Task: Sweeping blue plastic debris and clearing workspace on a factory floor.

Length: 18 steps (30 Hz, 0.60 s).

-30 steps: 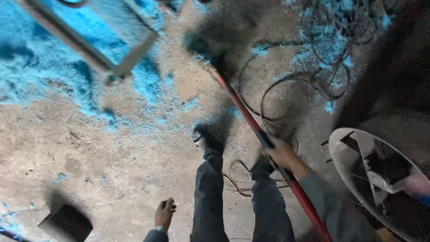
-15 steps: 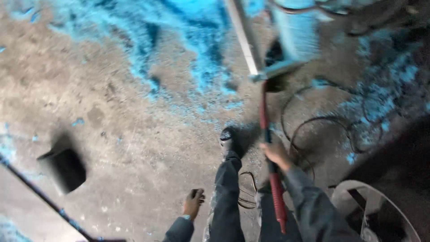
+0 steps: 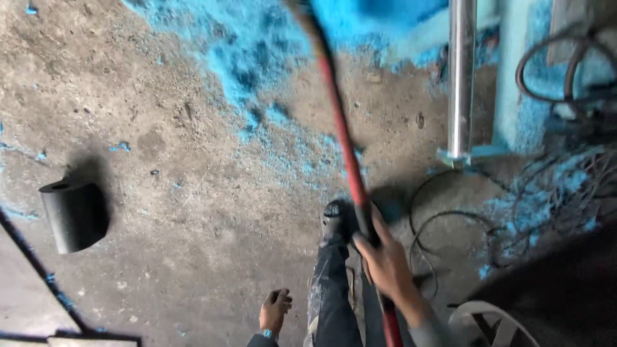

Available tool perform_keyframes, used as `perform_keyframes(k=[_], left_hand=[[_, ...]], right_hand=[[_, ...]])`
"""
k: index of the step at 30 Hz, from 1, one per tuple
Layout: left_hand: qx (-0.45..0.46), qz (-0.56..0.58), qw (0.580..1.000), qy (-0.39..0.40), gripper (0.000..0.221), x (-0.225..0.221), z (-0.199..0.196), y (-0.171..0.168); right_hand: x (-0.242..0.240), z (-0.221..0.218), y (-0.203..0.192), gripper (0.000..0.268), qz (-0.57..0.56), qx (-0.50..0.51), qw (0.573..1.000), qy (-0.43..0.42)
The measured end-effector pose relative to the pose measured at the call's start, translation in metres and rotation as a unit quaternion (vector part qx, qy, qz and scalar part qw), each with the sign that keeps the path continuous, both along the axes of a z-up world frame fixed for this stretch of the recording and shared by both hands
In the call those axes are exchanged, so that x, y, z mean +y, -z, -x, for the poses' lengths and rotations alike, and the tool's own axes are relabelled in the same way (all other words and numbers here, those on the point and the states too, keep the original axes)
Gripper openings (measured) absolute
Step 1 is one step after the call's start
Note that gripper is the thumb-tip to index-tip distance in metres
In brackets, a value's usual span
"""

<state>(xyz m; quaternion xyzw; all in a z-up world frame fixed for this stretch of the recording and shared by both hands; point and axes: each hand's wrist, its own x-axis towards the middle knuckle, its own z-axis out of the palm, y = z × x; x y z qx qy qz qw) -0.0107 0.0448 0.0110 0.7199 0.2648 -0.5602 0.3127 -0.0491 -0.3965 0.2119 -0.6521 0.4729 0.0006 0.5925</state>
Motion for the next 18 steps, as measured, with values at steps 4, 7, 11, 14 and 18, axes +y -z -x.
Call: perform_keyframes(k=[4, 7, 11, 14, 18], left_hand=[[0.0, -0.034, 0.999, -0.019, 0.04, 0.003, 0.0, -0.003], [-0.009, -0.019, 1.0, -0.016, 0.039, -0.019, -0.017, -0.013], [0.02, -0.049, 0.999, -0.003, 0.041, -0.053, -0.056, -0.037], [0.027, -0.045, 0.999, 0.01, 0.043, -0.088, -0.104, -0.024], [0.034, -0.04, 0.998, 0.045, 0.04, -0.112, -0.163, -0.035]], right_hand=[[-0.028, -0.02, -0.009, 0.08, 0.07, 0.231, 0.97, 0.04], [-0.096, -0.062, 0.06, 0.088, 0.313, 0.204, 0.927, 0.034], [-0.131, -0.044, 0.268, 0.023, 0.294, 0.305, 0.895, -0.138], [-0.145, -0.132, 0.165, 0.059, 0.271, 0.235, 0.932, -0.056], [-0.143, -0.174, 0.031, 0.073, -0.092, 0.178, 0.98, -0.016]])
